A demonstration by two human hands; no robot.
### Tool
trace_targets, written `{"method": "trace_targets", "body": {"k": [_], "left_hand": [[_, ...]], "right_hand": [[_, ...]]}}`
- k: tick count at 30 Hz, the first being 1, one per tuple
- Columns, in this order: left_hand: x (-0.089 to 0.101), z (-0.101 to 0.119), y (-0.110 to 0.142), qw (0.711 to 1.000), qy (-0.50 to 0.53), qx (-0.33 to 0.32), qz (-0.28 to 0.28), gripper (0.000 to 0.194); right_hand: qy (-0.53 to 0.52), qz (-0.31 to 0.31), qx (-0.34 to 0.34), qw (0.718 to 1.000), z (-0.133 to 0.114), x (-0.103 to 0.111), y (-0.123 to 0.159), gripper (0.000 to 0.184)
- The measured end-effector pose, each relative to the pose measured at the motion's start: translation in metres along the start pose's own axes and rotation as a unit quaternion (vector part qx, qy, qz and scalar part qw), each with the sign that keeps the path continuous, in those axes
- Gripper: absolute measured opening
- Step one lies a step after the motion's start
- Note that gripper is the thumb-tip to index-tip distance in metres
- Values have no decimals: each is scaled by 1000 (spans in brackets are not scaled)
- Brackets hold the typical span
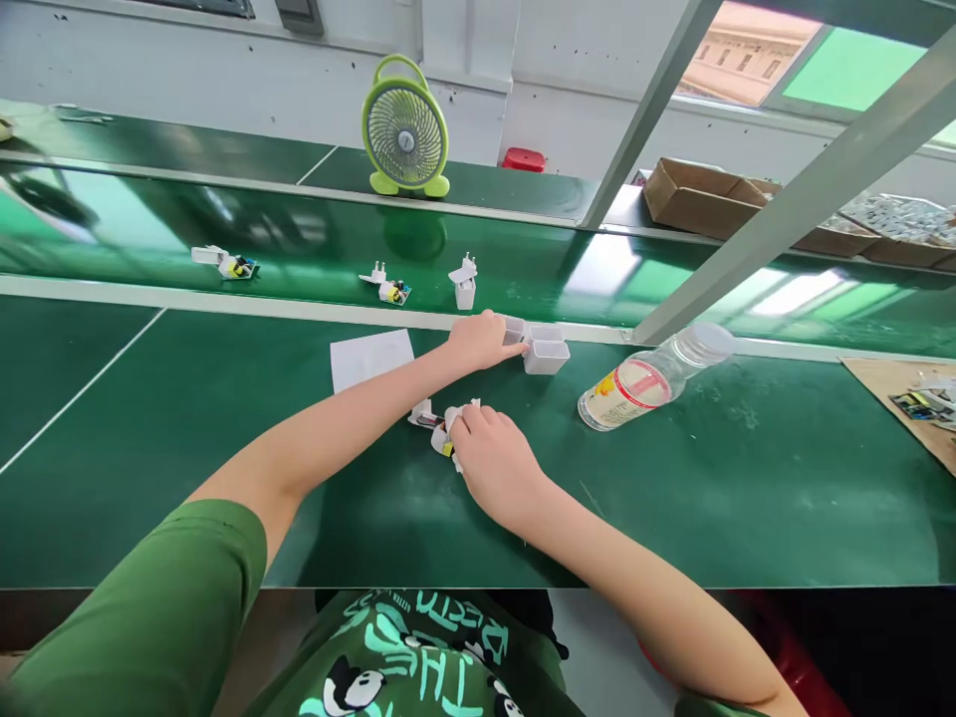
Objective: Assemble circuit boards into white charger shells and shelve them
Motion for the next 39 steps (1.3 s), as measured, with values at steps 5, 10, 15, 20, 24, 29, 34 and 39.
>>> {"method": "trace_targets", "body": {"k": [5,10,15,20,24,29,34,39], "left_hand": [[18,-15,15,997,8,-9,73,60],[45,-60,63,980,50,-14,191,42],[40,-101,125,959,162,-9,232,36],[16,-105,157,952,259,27,160,59],[-5,-95,163,947,309,-26,79,69],[-17,-89,171,915,391,-102,-3,74],[-13,-89,176,896,413,-162,23,69],[-8,-90,178,898,366,-232,77,68]], "right_hand": [[17,26,74,997,-28,-4,24,23],[-25,35,62,997,-25,-4,21,16],[-39,-44,76,995,-29,-3,-8,27],[-222,10,17,975,6,13,6,34],[-513,204,-100,828,59,22,36,35],[-679,345,-170,625,70,18,34,58],[-681,321,-56,655,46,1,21,68],[-703,281,64,650,33,-21,31,69]]}}
Point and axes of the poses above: each hand's wrist, its own y-axis away from the middle knuckle, its own x-axis out of the back of the hand, z = x × y, the point moved 1 cm from there along -y, towards the middle knuckle, and after that the axes turned 8 degrees about x, right-handed, at the moved point
